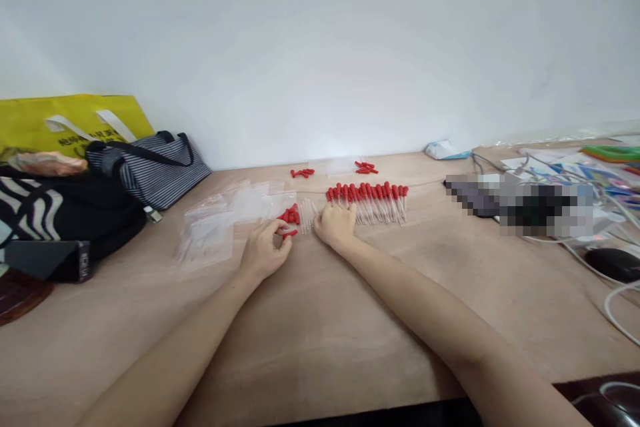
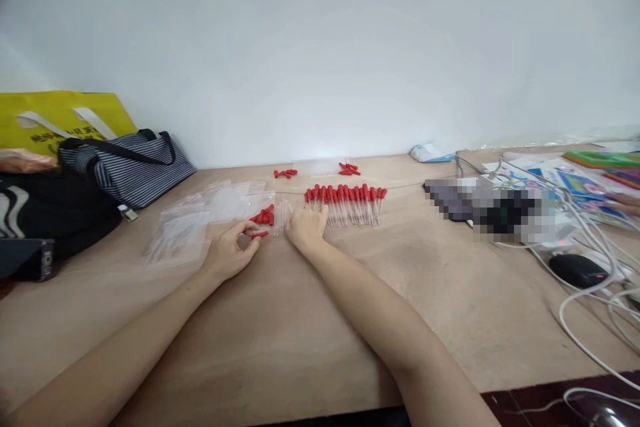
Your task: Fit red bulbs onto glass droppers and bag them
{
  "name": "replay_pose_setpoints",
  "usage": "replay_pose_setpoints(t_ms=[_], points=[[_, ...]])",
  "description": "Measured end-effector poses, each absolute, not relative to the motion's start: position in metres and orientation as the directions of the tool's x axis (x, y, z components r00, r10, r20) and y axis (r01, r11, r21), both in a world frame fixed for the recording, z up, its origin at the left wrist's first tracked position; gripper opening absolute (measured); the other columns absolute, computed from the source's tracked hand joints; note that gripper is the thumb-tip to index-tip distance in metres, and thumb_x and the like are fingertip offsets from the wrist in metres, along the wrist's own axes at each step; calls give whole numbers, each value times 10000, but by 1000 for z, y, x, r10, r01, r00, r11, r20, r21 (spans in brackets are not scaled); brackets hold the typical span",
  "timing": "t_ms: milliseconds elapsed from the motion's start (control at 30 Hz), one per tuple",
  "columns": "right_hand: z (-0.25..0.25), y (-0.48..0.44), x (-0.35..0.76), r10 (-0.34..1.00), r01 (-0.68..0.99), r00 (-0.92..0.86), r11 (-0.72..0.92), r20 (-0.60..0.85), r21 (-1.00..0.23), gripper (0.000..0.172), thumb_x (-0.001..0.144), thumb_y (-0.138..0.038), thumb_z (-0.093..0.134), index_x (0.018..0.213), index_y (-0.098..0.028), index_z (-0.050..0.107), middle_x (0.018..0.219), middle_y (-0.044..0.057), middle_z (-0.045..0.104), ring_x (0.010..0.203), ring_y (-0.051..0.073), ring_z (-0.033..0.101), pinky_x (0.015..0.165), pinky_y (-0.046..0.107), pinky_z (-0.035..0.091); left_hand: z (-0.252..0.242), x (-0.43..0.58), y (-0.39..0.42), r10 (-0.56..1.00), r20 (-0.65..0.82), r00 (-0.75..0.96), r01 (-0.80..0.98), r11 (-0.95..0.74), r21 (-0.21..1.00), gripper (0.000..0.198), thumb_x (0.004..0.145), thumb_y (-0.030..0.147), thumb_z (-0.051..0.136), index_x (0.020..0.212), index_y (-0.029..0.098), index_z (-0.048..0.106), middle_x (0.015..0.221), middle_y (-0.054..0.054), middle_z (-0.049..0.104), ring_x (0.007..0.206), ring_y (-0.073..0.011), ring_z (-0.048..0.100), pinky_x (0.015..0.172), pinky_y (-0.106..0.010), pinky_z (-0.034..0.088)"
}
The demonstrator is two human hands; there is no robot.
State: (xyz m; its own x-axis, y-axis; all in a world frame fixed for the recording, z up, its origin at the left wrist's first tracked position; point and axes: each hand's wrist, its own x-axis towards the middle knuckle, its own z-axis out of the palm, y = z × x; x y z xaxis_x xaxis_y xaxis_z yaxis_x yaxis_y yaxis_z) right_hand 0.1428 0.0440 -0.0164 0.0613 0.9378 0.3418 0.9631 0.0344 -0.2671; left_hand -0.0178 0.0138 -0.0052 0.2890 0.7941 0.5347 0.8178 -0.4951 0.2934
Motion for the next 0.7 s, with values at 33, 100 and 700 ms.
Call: replay_pose_setpoints(t_ms=[33, 100, 700], points=[[-16, 39, 145, 939, 964, 46, 47, 342, -261, 242, 761, -276, 434, 794, -122, 618, 821, 128, 638, 767, 220, 540, 791, 404, 220, -5, -16, 11, 790, 529, 311, 802, -517, 300, 140, 663, 158, 484, 797, 179, 520, 762, -16, 610, 722, -167, 587, 680, -281, 453], [-17, 26, 154, 941, 962, 1, 91, 338, -258, 236, 765, -292, 433, 764, -134, 610, 783, 110, 637, 758, 216, 534, 773, 399, 225, -6, -12, 7, 773, 519, 365, 766, -566, 305, 137, 680, 162, 488, 812, 177, 521, 768, -19, 610, 725, -163, 586, 682, -282, 454], [-27, -20, 232, 865, 833, -230, 412, 446, -371, 233, 729, -429, 561, 721, -196, 555, 740, 27, 557, 767, 182, 476, 668, 307, 278, -14, 11, -4, 688, 466, 556, 641, -712, 287, 199, 746, 281, 549, 905, 170, 591, 925, -63, 572, 874, -192, 536, 783, -339, 436]])
